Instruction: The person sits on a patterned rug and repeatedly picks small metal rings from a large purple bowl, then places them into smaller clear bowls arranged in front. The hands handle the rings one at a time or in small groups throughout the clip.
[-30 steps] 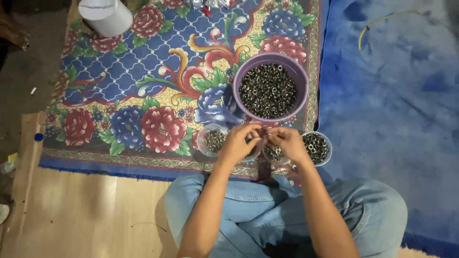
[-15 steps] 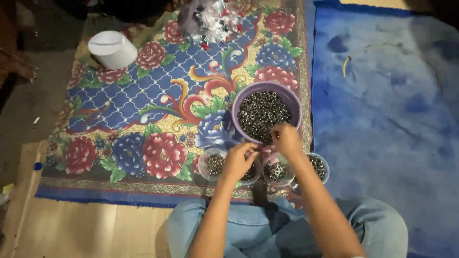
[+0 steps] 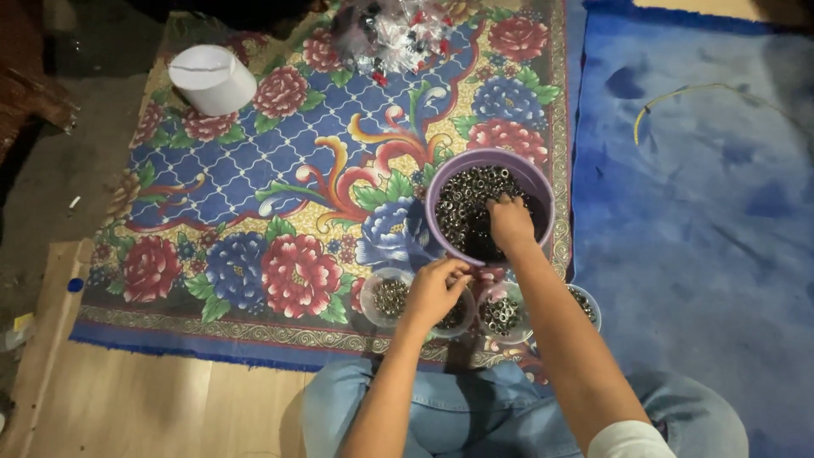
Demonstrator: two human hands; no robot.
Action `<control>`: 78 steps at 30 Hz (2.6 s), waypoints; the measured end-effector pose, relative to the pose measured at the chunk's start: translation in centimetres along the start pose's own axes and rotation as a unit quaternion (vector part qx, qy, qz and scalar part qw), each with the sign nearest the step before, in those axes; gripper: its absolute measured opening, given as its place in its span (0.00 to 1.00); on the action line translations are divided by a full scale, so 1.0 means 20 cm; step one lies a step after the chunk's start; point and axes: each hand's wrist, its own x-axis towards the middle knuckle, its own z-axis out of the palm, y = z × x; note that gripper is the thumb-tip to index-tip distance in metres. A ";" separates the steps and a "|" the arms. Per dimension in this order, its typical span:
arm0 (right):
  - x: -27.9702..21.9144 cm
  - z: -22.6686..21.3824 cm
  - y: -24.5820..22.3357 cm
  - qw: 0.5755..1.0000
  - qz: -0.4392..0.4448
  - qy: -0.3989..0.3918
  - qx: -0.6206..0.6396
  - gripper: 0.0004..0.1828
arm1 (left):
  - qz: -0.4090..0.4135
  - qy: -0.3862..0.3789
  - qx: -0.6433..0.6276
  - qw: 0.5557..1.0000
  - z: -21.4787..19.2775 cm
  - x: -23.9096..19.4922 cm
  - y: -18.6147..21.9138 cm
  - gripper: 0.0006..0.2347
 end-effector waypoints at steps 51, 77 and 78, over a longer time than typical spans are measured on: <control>-0.69 0.09 0.03 0.960 -0.071 -0.205 0.177 0.13 | 0.059 0.074 0.085 0.992 -0.04 0.15 0.01 0.06; -0.76 -0.32 -0.06 0.939 -0.021 -0.231 0.252 0.14 | -0.016 -0.028 0.353 0.935 0.33 0.66 -0.38 0.07; -0.77 -0.39 -0.07 0.940 -0.006 -0.230 0.253 0.14 | -0.048 -0.028 0.290 0.955 0.33 0.66 -0.39 0.08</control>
